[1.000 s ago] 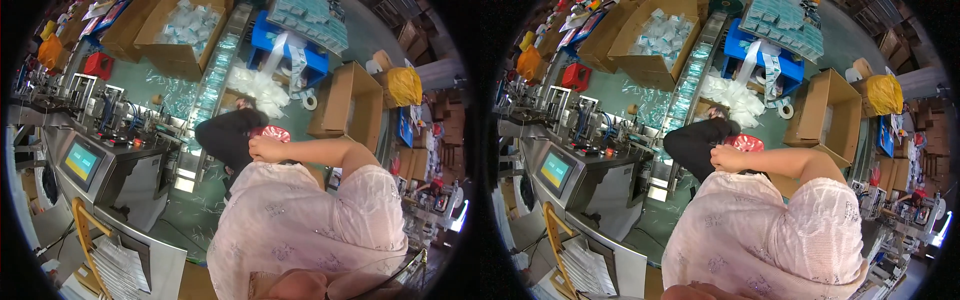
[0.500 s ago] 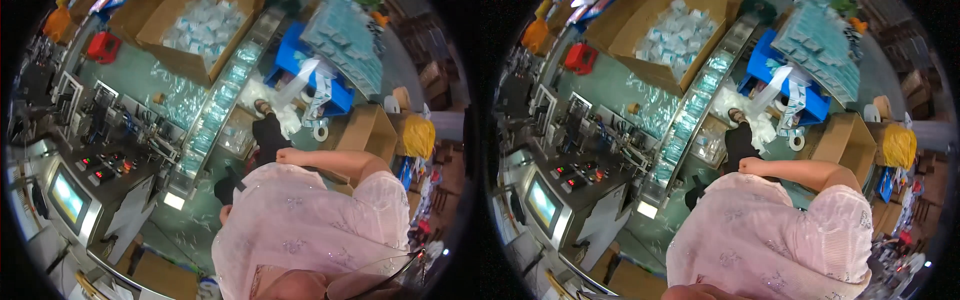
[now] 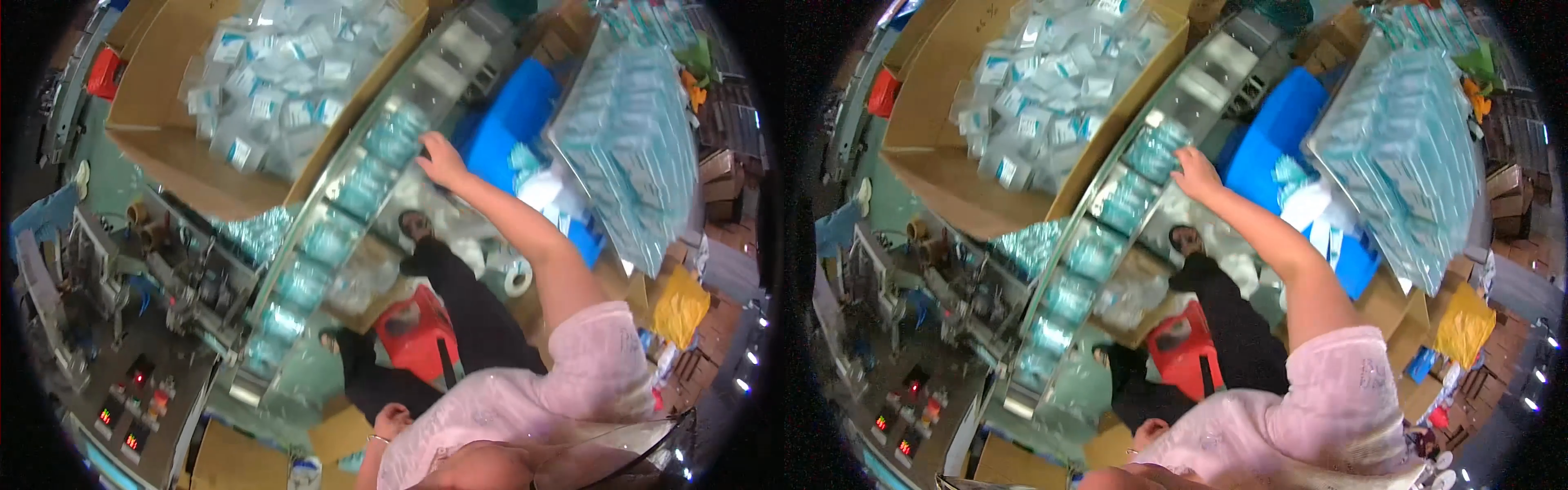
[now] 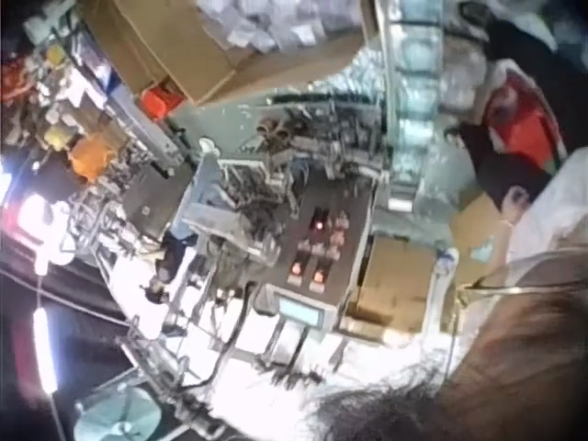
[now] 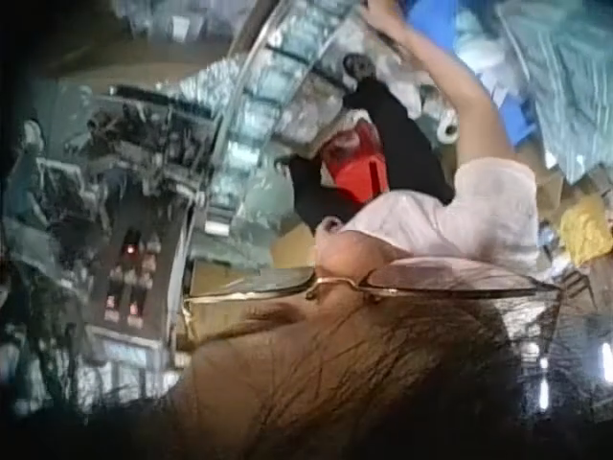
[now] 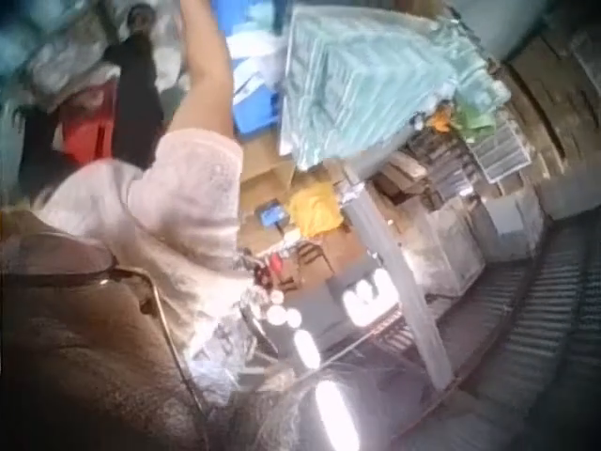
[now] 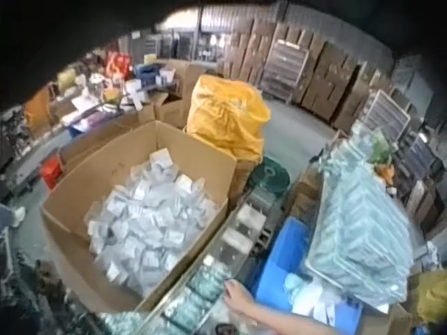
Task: Operating a rotating assembly machine to process industrial parts and then packaging finished products from a conveyor into plastic containers and shipping boxes.
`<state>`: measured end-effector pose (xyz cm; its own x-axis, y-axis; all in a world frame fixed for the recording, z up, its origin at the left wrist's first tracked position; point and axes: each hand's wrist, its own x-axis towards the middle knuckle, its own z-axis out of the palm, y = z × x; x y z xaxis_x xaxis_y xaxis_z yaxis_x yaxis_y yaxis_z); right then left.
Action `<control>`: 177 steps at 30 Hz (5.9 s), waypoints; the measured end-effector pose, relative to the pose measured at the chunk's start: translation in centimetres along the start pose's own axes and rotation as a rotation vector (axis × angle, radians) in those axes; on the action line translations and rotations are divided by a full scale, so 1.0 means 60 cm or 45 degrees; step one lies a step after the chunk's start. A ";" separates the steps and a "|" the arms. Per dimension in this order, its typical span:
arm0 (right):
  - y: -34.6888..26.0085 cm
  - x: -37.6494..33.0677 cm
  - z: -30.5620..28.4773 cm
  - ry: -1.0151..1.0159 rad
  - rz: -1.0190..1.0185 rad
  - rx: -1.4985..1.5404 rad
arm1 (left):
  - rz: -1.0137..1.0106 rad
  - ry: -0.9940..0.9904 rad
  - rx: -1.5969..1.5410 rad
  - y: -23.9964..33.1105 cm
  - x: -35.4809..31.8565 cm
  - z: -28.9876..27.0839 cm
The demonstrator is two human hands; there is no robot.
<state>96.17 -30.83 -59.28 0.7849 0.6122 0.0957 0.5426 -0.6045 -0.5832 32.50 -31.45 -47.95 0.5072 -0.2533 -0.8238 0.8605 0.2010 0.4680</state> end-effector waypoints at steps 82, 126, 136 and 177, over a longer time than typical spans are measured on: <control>-0.659 -0.831 0.130 -0.967 -2.396 0.277 | 1.301 2.497 -0.376 -0.259 -0.011 0.079; -0.632 -0.777 0.126 -0.976 -2.548 0.485 | 1.201 1.570 -0.140 -0.295 -0.081 0.069; -0.639 -0.776 0.116 -1.009 -2.716 0.258 | 1.207 1.529 -0.047 -0.280 -0.087 0.065; -0.561 -0.807 0.198 -1.110 -1.656 0.551 | 0.498 2.692 -0.251 -0.463 -0.124 0.128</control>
<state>36.34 -34.11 -53.86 -0.5918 0.7460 0.3055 0.4297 0.6126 -0.6634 5.17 -42.40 -52.38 -0.3045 0.9348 0.1830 0.6677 0.0724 0.7409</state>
